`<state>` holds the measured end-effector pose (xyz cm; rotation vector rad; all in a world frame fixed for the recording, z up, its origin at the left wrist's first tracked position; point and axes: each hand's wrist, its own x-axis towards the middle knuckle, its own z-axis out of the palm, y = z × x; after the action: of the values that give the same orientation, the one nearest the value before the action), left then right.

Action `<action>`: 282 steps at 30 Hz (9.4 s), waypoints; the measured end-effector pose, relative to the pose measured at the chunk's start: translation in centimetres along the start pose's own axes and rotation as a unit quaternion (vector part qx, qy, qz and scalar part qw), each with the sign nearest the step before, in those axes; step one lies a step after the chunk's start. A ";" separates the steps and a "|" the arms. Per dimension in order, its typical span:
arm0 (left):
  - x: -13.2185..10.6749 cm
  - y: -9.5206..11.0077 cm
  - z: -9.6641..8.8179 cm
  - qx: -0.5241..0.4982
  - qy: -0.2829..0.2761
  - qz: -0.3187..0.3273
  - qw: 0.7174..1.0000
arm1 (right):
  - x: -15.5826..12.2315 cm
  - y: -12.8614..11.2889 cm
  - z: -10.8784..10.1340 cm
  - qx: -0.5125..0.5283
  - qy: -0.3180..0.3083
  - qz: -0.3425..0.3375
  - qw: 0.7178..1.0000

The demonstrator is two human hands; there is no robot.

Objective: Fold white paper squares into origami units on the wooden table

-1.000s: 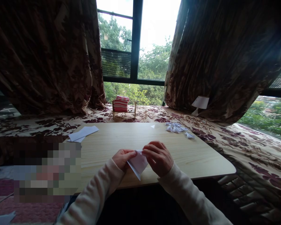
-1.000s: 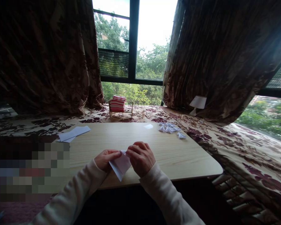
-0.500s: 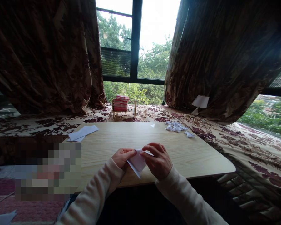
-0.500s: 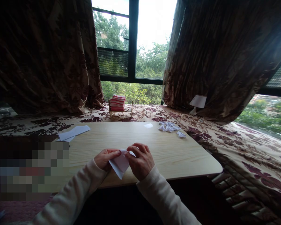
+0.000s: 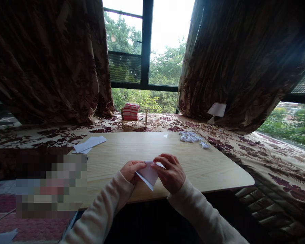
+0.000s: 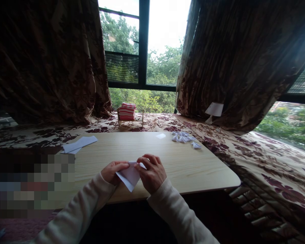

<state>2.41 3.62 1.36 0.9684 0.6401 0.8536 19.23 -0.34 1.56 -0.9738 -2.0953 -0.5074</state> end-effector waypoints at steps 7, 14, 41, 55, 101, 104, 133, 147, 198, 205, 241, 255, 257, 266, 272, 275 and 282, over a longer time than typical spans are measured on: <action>-0.2 0.3 0.4 0.021 -0.013 -0.011 1.000 | 0.0 0.3 -0.2 -0.002 -0.011 -0.005 1.000; -0.1 0.0 0.1 0.027 -0.004 -0.003 1.000 | 0.0 0.8 -0.4 0.007 0.003 -0.031 0.999; -7.6 -1.6 3.7 0.671 0.143 0.365 0.629 | -0.2 0.8 -0.7 0.008 -0.062 0.016 0.998; -7.0 -4.4 2.2 0.744 0.079 0.323 0.579 | -1.8 0.4 0.6 -0.030 -0.102 0.001 0.994; -6.6 -3.5 2.0 0.750 0.071 0.290 0.591 | -1.0 1.5 1.4 0.136 -0.261 0.312 0.903; -6.6 -3.4 2.2 0.752 0.069 0.280 0.593 | -1.3 1.4 1.0 0.109 -0.237 0.265 0.928; -6.1 -5.0 1.6 0.761 0.099 0.339 0.544 | -2.7 -1.5 -0.7 0.006 -0.161 0.080 0.984; -6.1 -5.5 1.5 0.755 0.120 0.358 0.536 | -2.9 -2.0 -0.9 -0.016 -0.157 0.064 0.985; -9.8 -3.0 3.5 0.706 0.037 0.336 0.623 | -0.6 1.3 1.2 0.117 -0.191 0.180 0.958; -8.4 -3.1 1.0 0.745 0.001 0.333 0.578 | -0.7 1.5 1.6 0.123 -0.186 0.154 0.963; -8.5 -3.7 1.0 0.742 0.011 0.347 0.573 | -2.8 -0.4 -1.5 -0.021 -0.129 -0.051 0.990; -8.6 -3.5 1.2 0.741 0.010 0.342 0.578 | -3.2 0.1 -1.7 0.011 -0.140 -0.069 0.988; -8.4 -3.3 1.3 0.734 0.013 0.348 0.583 | -3.2 0.1 -1.6 0.013 -0.141 -0.070 0.987; -7.8 -2.6 1.4 0.732 -0.010 0.364 0.576 | -3.2 0.7 -1.3 0.016 -0.142 -0.086 0.986; -7.9 -2.7 1.4 0.735 -0.011 0.373 0.566 | -3.5 0.6 -1.5 0.002 -0.133 -0.081 0.988; -7.9 -2.6 1.5 0.737 -0.014 0.377 0.561 | -3.9 0.6 -1.6 -0.002 -0.124 -0.073 0.990; -7.9 -2.6 1.7 0.730 -0.012 0.377 0.570 | -3.5 0.3 -1.7 -0.014 -0.117 -0.077 0.990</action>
<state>0.46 -4.57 0.52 2.9525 0.8898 0.9262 21.74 -2.86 0.01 -0.9288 -2.3943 -0.5228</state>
